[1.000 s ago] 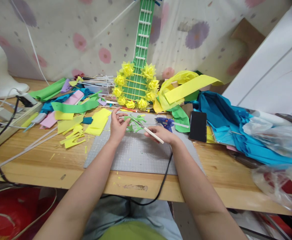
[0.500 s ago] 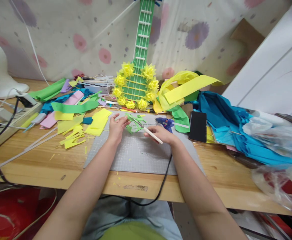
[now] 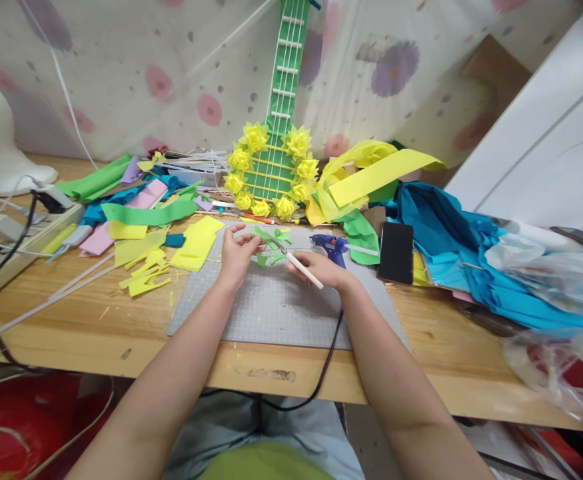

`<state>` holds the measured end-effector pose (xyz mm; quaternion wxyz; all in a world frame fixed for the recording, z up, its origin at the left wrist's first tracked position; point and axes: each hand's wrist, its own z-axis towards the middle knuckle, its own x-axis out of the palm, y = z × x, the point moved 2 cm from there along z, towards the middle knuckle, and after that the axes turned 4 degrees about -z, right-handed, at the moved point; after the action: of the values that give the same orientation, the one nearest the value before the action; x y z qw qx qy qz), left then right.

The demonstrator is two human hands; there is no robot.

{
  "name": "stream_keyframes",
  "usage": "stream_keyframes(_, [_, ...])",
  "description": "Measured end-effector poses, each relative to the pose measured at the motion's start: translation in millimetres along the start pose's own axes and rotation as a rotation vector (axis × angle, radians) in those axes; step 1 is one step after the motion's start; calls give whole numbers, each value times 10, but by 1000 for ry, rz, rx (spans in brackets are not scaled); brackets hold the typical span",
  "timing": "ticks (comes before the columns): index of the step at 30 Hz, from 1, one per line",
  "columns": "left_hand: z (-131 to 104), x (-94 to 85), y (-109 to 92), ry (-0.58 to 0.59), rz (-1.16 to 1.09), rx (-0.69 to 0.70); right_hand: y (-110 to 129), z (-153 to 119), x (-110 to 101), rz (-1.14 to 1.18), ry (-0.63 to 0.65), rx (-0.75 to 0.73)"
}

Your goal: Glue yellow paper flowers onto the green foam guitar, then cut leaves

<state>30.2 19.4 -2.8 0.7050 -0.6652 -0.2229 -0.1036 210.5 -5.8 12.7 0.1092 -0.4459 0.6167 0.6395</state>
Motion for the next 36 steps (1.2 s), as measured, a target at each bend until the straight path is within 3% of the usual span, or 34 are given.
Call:
stream_keyframes(8, [-6, 0, 31, 36, -23, 5, -12, 24, 24, 7, -14, -17])
stream_keyframes(36, [21, -32, -10, -22, -21, -44, -35, 1, -26, 72, -36, 3])
